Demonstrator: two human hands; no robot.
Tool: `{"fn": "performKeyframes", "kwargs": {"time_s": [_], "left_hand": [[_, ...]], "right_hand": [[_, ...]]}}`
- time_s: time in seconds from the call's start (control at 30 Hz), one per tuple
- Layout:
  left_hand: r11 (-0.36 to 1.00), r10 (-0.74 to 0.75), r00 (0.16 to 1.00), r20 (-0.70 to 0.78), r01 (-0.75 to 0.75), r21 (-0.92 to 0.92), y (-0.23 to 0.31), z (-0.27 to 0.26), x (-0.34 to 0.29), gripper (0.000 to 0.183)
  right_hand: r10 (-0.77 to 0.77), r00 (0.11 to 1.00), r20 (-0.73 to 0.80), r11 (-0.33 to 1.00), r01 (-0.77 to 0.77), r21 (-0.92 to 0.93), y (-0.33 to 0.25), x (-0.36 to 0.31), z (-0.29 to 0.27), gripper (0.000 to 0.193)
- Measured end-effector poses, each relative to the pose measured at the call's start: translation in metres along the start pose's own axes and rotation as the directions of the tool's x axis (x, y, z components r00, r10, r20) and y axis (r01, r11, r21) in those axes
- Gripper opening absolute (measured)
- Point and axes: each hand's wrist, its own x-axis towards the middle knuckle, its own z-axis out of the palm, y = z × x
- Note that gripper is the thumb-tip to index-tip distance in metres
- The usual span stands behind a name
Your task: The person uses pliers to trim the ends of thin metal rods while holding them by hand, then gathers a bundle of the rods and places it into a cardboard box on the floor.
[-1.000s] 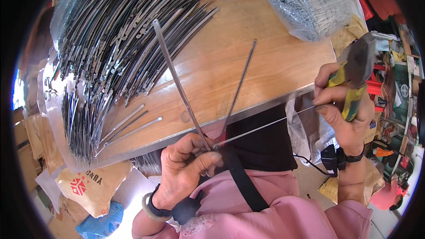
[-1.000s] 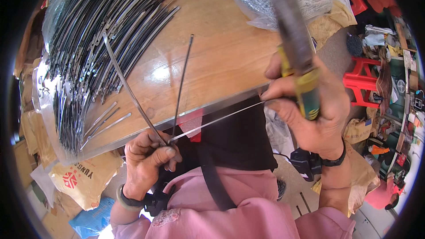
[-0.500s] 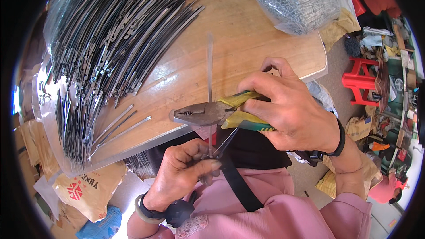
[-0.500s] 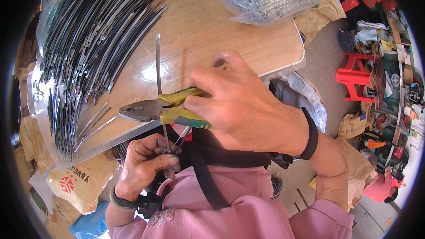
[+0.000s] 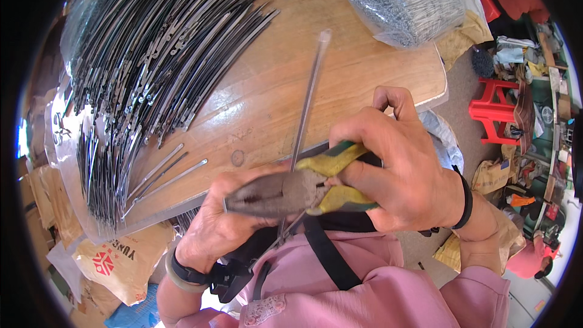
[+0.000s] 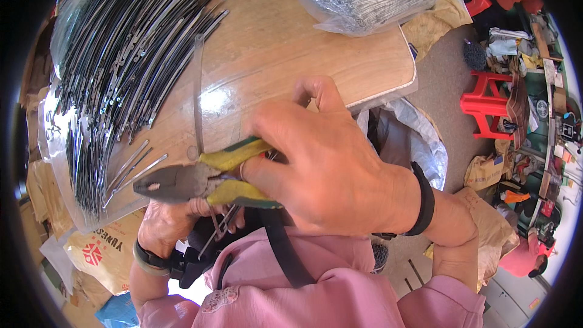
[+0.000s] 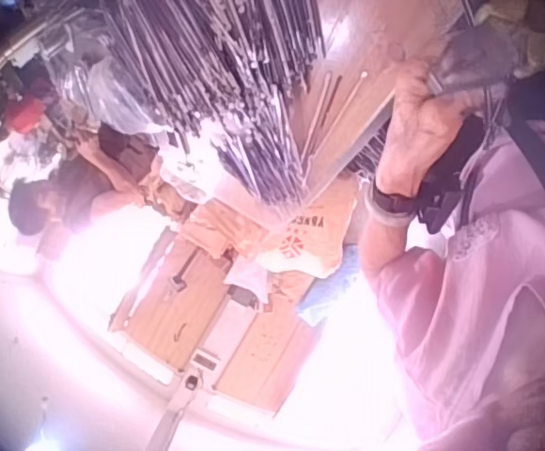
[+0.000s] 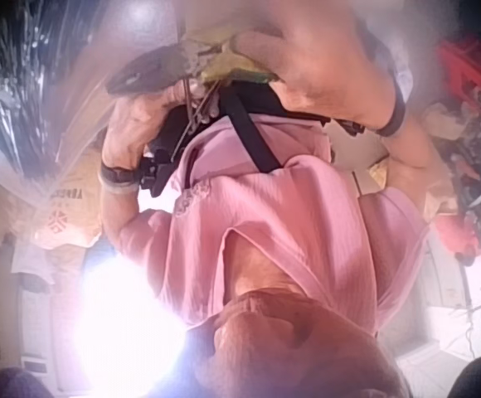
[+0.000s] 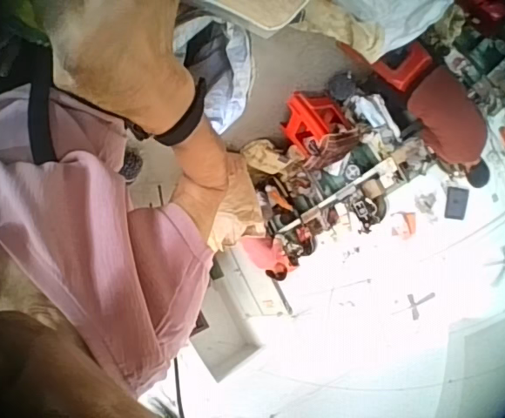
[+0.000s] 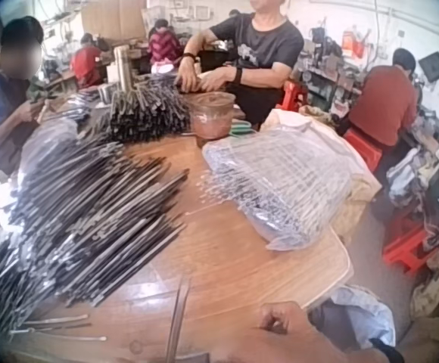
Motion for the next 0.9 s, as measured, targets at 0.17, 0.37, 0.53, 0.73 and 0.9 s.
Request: {"fn": "performKeyframes", "kwargs": {"time_s": [0.17, 0.37, 0.53, 0.73, 0.9], "left_hand": [[0.991, 0.015, 0.997, 0.082, -0.004, -0.136, -0.020, 0.003, 0.005, 0.028], [0.798, -0.022, 0.995, -0.101, -0.043, -0.601, -0.039, 0.022, 0.000, 0.020], [0.869, 0.113, 0.948, -0.297, -0.239, -0.433, -0.029, 0.029, -0.003, 0.013], [0.886, 0.434, 0.829, -0.352, -0.464, 0.000, -0.030, 0.039, -0.009, 0.010], [0.827, 0.560, 0.766, -0.317, -0.544, 0.146, -0.038, 0.032, -0.006, 0.007]], "right_hand": [[-0.052, 0.999, 0.000, 0.998, 0.052, 0.022, -0.004, -0.003, 0.011, 0.020], [0.055, 0.992, -0.114, 0.998, -0.058, -0.026, 0.000, -0.001, 0.010, 0.019], [0.274, 0.962, 0.005, 0.958, -0.273, 0.086, -0.001, -0.031, -0.003, 0.031], [0.367, 0.915, 0.168, 0.824, -0.404, 0.397, -0.012, -0.036, 0.009, 0.042], [0.285, 0.929, 0.235, 0.888, -0.348, 0.299, -0.013, -0.028, 0.005, 0.045]]}}
